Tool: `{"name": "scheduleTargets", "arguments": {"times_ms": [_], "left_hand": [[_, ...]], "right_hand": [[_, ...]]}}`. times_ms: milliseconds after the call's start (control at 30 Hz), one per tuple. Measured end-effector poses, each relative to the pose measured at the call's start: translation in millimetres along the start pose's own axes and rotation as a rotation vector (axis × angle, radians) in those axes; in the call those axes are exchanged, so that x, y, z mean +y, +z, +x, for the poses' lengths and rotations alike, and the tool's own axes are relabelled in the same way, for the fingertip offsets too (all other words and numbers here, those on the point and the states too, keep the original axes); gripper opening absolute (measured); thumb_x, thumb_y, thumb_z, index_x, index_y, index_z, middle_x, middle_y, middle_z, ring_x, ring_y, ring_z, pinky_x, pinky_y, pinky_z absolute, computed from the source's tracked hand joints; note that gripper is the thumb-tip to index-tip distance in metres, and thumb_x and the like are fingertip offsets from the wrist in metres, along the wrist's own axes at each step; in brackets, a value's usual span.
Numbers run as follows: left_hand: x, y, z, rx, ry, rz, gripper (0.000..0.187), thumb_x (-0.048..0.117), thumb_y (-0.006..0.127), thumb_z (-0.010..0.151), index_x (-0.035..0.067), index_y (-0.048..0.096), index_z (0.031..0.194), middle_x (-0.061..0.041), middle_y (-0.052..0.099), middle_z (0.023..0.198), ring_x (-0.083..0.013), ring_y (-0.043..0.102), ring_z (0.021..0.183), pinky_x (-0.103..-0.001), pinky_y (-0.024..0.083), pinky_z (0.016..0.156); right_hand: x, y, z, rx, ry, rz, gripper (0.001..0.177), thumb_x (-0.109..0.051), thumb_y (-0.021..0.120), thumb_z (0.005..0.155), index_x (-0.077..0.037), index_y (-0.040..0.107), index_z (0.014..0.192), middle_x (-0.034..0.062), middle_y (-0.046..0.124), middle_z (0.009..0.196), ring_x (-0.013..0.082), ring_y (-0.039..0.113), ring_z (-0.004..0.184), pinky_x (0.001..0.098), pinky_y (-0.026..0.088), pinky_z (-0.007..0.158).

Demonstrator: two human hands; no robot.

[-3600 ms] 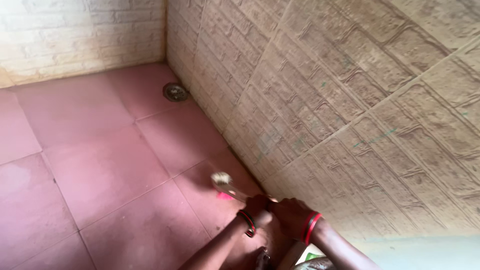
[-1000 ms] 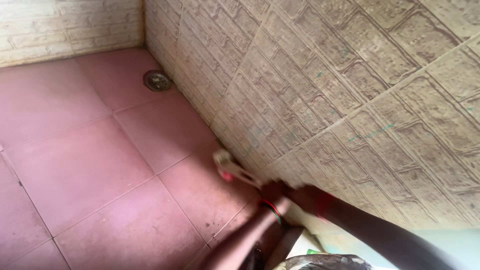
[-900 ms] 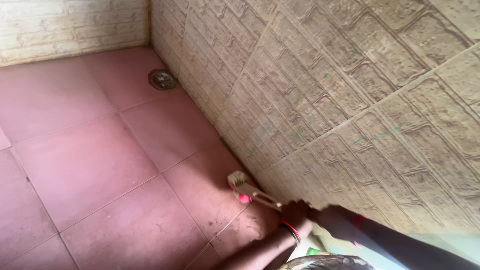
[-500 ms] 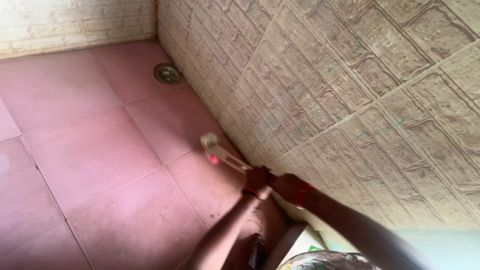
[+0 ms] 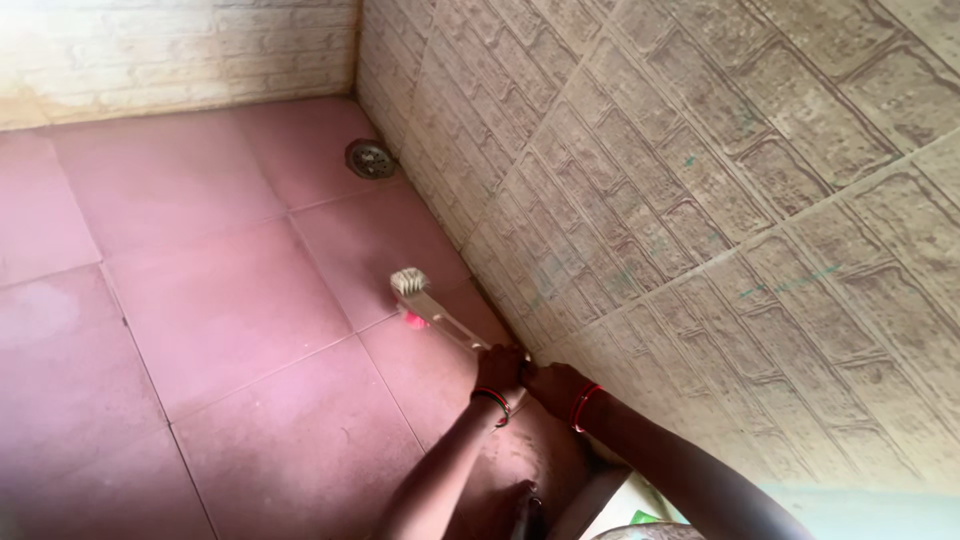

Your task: The person scrubs the pink tiled floor of a bathroom using a long-handled brush. They repeatedly scrub the floor near the drain and along the wall base, focusing on a specific area.

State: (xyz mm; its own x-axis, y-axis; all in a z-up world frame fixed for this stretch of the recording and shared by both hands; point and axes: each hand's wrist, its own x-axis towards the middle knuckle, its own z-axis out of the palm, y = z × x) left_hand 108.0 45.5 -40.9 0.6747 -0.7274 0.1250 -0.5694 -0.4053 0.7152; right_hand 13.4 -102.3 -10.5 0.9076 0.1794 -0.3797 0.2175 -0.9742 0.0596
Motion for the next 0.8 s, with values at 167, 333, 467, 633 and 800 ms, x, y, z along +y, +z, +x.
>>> {"name": "scheduleTargets", "arguments": {"times_ms": [167,333,467,633,800], "left_hand": [[57,-13,-11,-0.051,0.018,-0.039,0.018,0.028,0.06,0.086,0.014,0.072,0.09,-0.012,0.071,0.098,-0.0355,0.065,0.1,-0.059,0.046,0.088],[119,-16,-55,-0.106,0.067,-0.169,0.017,0.027,0.059,0.086,0.015,0.071,0.086,-0.012,0.071,0.096,-0.0362,0.066,0.098,-0.057,0.047,0.085],[52,-39,-26,-0.006,0.021,-0.126,0.017,0.026,0.058,0.085,0.015,0.071,0.083,-0.013,0.072,0.094,-0.0368,0.067,0.097,-0.056,0.048,0.082],[15,-35,-11,0.057,0.056,-0.051,0.012,0.022,0.06,0.076,0.015,0.07,0.078,-0.012,0.071,0.089,-0.0376,0.067,0.093,-0.056,0.05,0.076],[60,-26,-45,-0.163,0.045,-0.156,0.019,0.017,0.061,0.076,0.013,0.072,0.091,-0.016,0.072,0.097,-0.0411,0.067,0.099,-0.058,0.051,0.082]], "right_hand": [[-12,-94,-84,-0.314,0.292,0.288,0.033,-0.028,0.042,0.107,-0.018,0.059,0.134,0.0208,0.069,0.082,0.0378,0.072,0.075,0.049,0.056,0.066],[-19,-115,-112,-0.35,0.014,-0.067,0.041,-0.011,0.048,0.09,-0.008,0.054,0.13,0.0168,0.072,0.086,0.0379,0.072,0.077,0.0494,0.058,0.063],[-32,-87,-8,-0.171,0.036,-0.131,0.026,-0.013,0.044,0.1,-0.006,0.059,0.12,0.0221,0.07,0.095,0.0403,0.071,0.083,0.0499,0.058,0.068],[-47,-88,6,-0.004,0.109,0.107,0.023,-0.017,0.045,0.105,-0.009,0.066,0.11,0.0254,0.07,0.103,0.0438,0.07,0.092,0.0512,0.058,0.077],[-41,-143,-89,-0.324,0.082,0.076,0.047,-0.007,0.05,0.09,-0.019,0.057,0.135,0.0218,0.071,0.095,0.0431,0.069,0.089,0.0545,0.055,0.075]]}}
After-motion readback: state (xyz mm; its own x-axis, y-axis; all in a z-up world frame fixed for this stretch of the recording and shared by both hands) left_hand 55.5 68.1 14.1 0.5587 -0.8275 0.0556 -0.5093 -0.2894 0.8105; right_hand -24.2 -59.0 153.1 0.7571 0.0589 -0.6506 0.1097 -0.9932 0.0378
